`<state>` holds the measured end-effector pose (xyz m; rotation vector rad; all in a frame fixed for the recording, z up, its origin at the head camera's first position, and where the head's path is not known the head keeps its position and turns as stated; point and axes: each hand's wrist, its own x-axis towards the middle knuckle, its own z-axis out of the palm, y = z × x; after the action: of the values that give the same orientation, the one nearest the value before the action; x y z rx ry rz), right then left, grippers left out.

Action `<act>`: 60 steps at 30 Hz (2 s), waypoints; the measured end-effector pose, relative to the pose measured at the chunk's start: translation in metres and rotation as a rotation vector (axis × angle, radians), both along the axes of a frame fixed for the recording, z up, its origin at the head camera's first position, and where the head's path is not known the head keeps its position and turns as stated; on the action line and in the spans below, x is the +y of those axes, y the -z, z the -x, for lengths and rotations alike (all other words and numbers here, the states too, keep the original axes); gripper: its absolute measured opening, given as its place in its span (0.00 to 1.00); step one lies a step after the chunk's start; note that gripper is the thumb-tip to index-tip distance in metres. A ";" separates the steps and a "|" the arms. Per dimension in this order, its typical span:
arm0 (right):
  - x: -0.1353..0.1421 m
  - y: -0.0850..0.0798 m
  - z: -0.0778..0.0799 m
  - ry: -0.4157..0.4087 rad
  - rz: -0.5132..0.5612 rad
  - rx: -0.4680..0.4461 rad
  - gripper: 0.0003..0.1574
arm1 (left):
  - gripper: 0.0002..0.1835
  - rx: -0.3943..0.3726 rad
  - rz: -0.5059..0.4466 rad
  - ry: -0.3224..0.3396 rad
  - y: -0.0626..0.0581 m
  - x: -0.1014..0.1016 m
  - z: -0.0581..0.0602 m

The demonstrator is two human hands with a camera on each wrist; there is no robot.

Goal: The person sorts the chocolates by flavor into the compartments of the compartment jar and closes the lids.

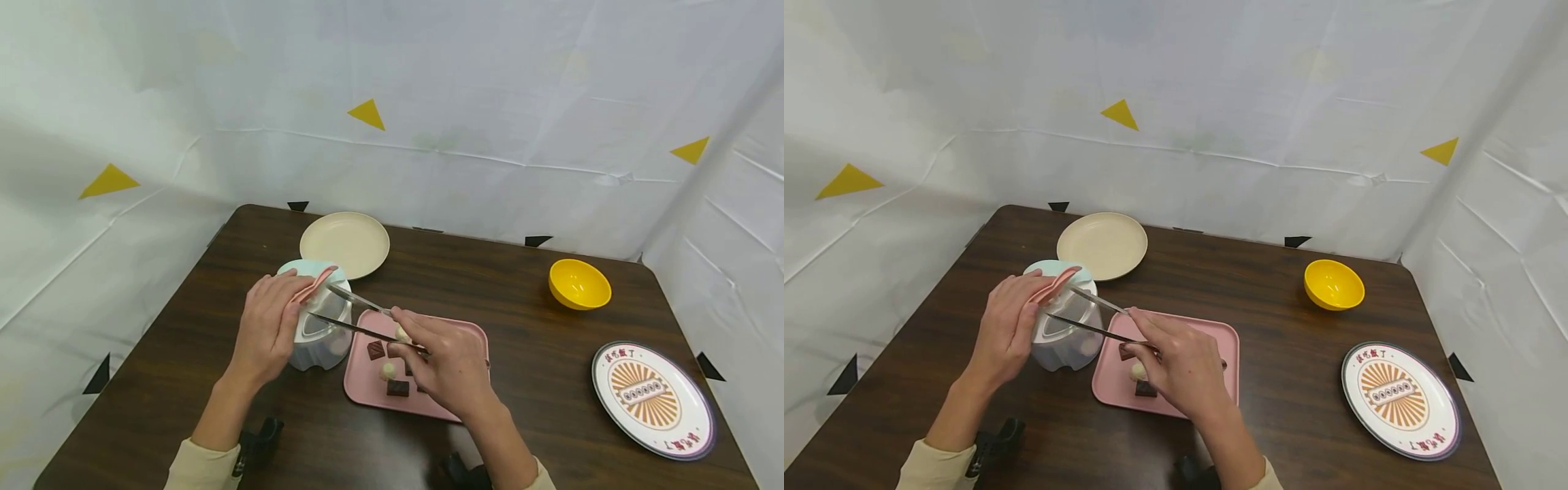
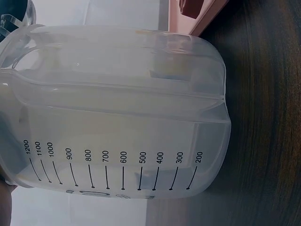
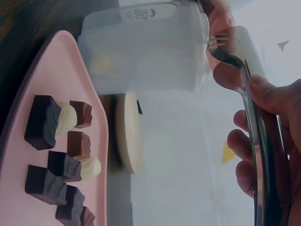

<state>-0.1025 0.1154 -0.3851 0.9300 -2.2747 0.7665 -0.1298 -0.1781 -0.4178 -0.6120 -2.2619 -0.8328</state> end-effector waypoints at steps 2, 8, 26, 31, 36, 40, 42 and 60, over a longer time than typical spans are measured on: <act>0.002 -0.001 0.000 -0.002 -0.005 -0.005 0.32 | 0.22 -0.002 -0.001 0.001 0.000 0.000 0.000; 0.011 -0.001 -0.004 0.038 -0.028 -0.028 0.35 | 0.22 0.003 -0.005 0.002 0.000 0.001 0.000; 0.056 0.027 -0.003 0.333 -0.175 -0.468 0.37 | 0.22 0.040 -0.048 0.008 0.000 0.004 0.000; 0.057 0.045 0.001 0.350 -0.263 -0.496 0.36 | 0.22 0.040 -0.050 0.003 -0.001 0.004 0.001; 0.054 0.058 0.004 0.367 -0.293 -0.476 0.35 | 0.22 0.037 -0.048 -0.002 -0.001 0.003 0.000; 0.053 0.061 0.004 0.392 -0.314 -0.489 0.34 | 0.22 0.033 -0.049 -0.002 -0.001 0.004 0.000; 0.053 0.061 0.004 0.398 -0.318 -0.490 0.34 | 0.22 0.035 -0.051 0.000 -0.001 0.004 0.001; 0.058 0.068 0.005 0.403 -0.252 -0.435 0.28 | 0.22 0.038 -0.059 -0.003 0.001 0.004 0.000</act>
<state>-0.1075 0.1730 -0.4526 0.3977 -2.8664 0.5468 -0.1302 -0.1739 -0.4187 -0.5919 -2.1954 -0.8760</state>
